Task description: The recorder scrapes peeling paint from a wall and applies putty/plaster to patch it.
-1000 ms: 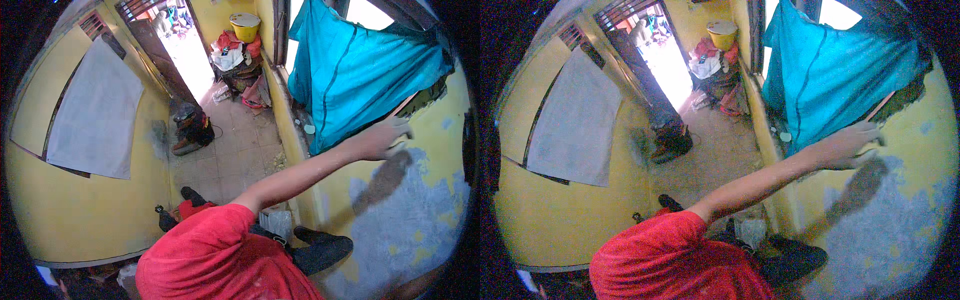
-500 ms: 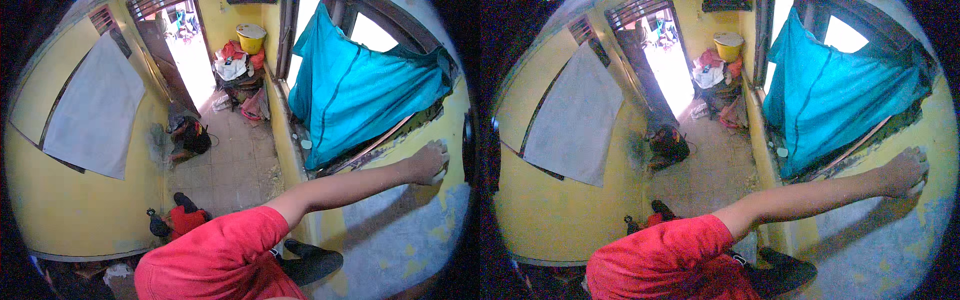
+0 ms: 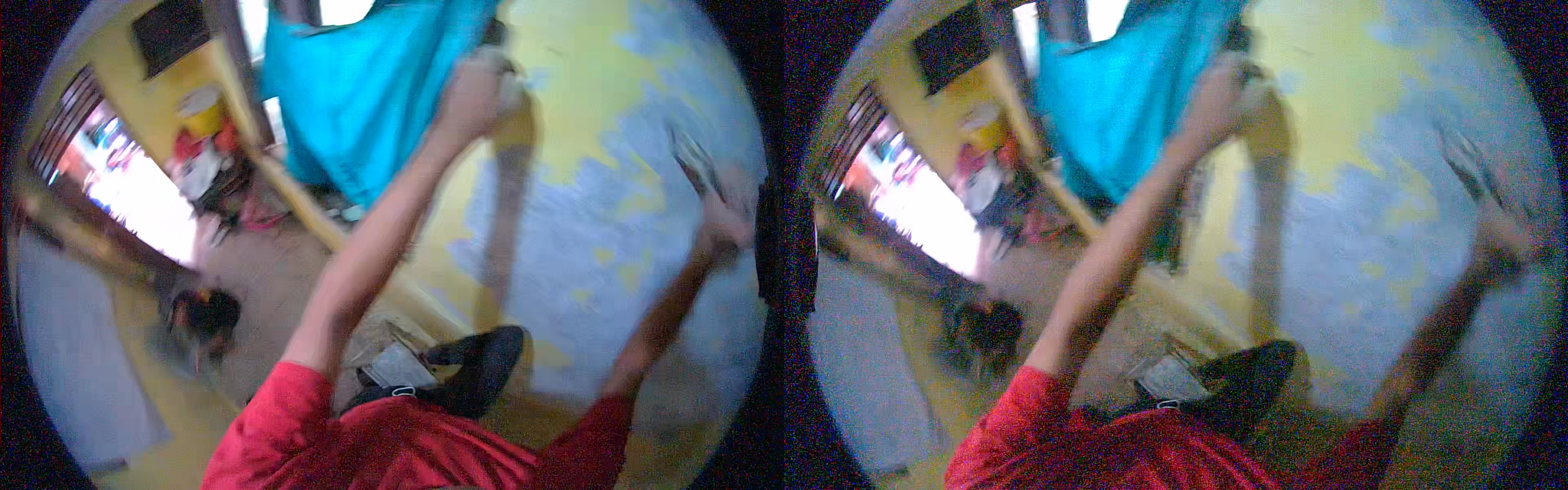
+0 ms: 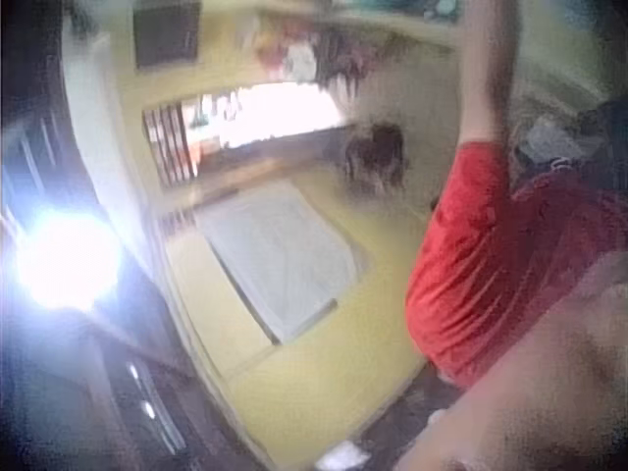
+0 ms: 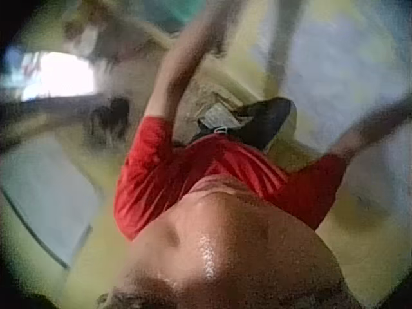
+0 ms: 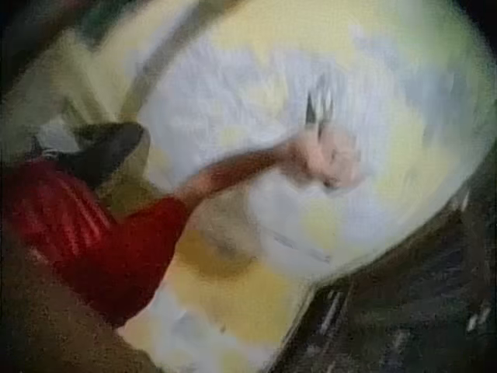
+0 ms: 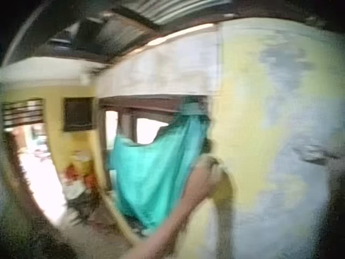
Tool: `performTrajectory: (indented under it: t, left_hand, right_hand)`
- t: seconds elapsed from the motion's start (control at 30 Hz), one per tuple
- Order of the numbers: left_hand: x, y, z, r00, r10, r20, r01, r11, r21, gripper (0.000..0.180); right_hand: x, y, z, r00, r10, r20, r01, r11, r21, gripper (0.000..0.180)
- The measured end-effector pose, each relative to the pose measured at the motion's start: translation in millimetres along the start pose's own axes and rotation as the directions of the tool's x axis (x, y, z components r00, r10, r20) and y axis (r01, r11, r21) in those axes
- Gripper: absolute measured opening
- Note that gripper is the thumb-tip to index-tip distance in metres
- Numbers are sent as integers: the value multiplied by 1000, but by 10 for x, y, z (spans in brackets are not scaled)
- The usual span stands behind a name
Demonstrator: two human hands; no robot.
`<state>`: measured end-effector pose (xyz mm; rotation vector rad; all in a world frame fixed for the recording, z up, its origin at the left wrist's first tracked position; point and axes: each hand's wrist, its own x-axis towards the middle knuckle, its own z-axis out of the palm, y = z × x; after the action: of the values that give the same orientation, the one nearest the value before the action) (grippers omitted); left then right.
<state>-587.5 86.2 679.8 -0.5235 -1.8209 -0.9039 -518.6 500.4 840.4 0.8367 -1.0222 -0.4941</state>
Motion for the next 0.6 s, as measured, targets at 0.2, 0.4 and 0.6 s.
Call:
performTrajectory:
  t: [0.2,0.4,0.6]
  left_hand:
    - [-71,200,-276,989,-144,-26,138,978,-156,20]
    - [-160,-100,-334,969,-205,-137,181,968,-171,19]
    - [-23,-38,-448,929,-111,-353,112,994,-15,29]
  right_hand:
    - [645,-185,-98,394,677,621,-277,-557,783,36]
    - [702,-167,-135,473,685,554,-242,-503,830,34]
    - [735,-226,-78,551,599,581,-109,-638,762,35]
